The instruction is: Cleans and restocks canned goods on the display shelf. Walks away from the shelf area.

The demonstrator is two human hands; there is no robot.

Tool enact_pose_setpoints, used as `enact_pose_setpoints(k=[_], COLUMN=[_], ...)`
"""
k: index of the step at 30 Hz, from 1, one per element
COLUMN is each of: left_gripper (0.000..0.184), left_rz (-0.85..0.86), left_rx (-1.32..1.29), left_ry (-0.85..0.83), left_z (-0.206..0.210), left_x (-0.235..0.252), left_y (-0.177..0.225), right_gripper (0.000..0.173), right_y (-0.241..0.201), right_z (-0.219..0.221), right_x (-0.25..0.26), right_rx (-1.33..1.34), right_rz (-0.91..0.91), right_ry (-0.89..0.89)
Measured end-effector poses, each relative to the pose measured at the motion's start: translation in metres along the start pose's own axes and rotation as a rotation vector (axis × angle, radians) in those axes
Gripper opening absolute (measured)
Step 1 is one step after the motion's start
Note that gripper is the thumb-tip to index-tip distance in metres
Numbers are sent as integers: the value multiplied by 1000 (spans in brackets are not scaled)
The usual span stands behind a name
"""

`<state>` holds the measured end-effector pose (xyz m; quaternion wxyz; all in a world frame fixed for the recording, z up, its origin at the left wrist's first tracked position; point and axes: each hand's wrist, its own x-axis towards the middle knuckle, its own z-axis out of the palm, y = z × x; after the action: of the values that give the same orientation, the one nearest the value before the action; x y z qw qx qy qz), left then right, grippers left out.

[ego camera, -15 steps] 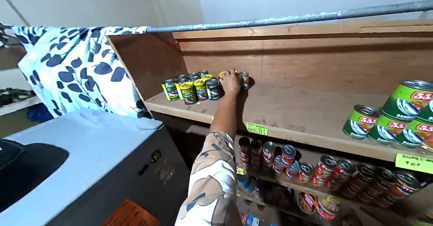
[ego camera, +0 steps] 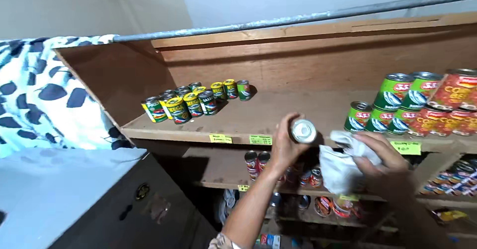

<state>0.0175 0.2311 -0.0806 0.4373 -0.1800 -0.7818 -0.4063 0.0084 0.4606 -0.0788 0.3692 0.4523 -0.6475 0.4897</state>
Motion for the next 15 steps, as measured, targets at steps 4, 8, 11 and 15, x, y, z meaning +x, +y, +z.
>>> enact_pose_setpoints(k=[4,8,11,15], left_gripper=[37,32,27,30], left_rz=[46,31,24,-66], left_rx=[-57,51,78,-100], left_ry=[94,97,21,-156], left_z=[52,85,108,133], left_x=[-42,-63,-71,-76], left_y=[25,30,36,46], right_gripper=[36,35,36,32], right_y=[-5,-14,-17,-23], right_z=[22,16,-4,-32], right_x=[-9,-34,-49,-84], right_rx=[-400,-666,-635,-595], right_rz=[36,153,246,276], right_ry=[-81,-114,-167,-218])
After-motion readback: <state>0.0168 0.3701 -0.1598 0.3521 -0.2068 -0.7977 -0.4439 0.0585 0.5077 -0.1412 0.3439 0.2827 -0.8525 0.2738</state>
